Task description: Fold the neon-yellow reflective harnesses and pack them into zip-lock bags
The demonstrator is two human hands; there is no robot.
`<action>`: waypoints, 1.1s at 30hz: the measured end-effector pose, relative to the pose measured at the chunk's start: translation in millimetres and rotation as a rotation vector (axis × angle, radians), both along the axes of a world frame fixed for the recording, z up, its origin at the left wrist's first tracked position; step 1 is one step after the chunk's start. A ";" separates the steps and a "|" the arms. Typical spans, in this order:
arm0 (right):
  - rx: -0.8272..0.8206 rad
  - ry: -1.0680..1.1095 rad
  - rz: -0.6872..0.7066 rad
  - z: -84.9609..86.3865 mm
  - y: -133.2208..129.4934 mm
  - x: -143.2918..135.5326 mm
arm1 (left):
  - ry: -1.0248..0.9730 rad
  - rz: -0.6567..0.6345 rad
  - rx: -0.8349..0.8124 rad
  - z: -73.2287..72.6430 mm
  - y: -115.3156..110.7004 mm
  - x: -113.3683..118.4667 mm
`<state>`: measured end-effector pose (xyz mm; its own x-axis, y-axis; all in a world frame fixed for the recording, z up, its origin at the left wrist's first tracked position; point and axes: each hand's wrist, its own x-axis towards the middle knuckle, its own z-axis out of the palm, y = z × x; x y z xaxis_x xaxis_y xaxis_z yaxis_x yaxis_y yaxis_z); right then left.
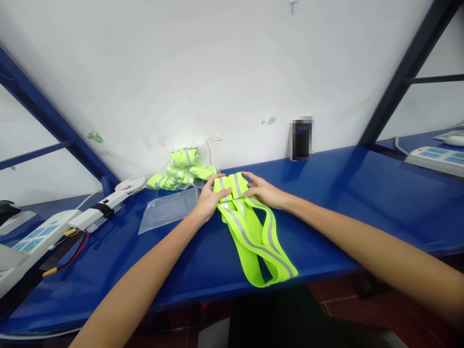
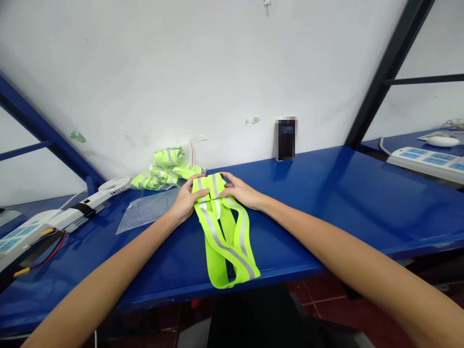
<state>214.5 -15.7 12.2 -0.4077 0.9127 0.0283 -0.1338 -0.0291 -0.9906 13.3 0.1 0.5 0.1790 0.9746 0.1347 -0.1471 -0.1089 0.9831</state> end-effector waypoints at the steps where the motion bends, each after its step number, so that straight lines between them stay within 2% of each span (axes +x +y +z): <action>1: -0.036 0.059 0.037 0.6 1.1 1.5 | -0.040 0.002 -0.033 1.0 0.7 -0.2; 5: -0.093 0.154 0.183 1.4 3.0 6.5 | -0.136 0.002 -0.096 6.7 2.6 -2.4; 8: -0.056 0.138 0.205 -0.6 3.1 8.1 | -0.163 -0.008 -0.102 8.9 2.4 -3.0; 15: -0.024 0.073 0.132 -6.3 4.7 6.8 | -0.182 -0.012 -0.118 5.7 0.5 -0.5; 26: 0.025 -0.143 -0.037 -0.3 -2.4 -1.4 | -0.176 -0.059 -0.137 4.0 -2.6 1.3; 33: 0.004 -0.081 -0.028 -0.6 -1.6 -1.0 | -0.156 -0.039 -0.140 3.5 -1.9 1.5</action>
<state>213.5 -17.3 11.6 -0.3835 0.9235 0.0004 -0.0544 -0.0222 -0.9983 14.8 -1.8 4.0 0.2042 0.9785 0.0278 -0.2999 0.0355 0.9533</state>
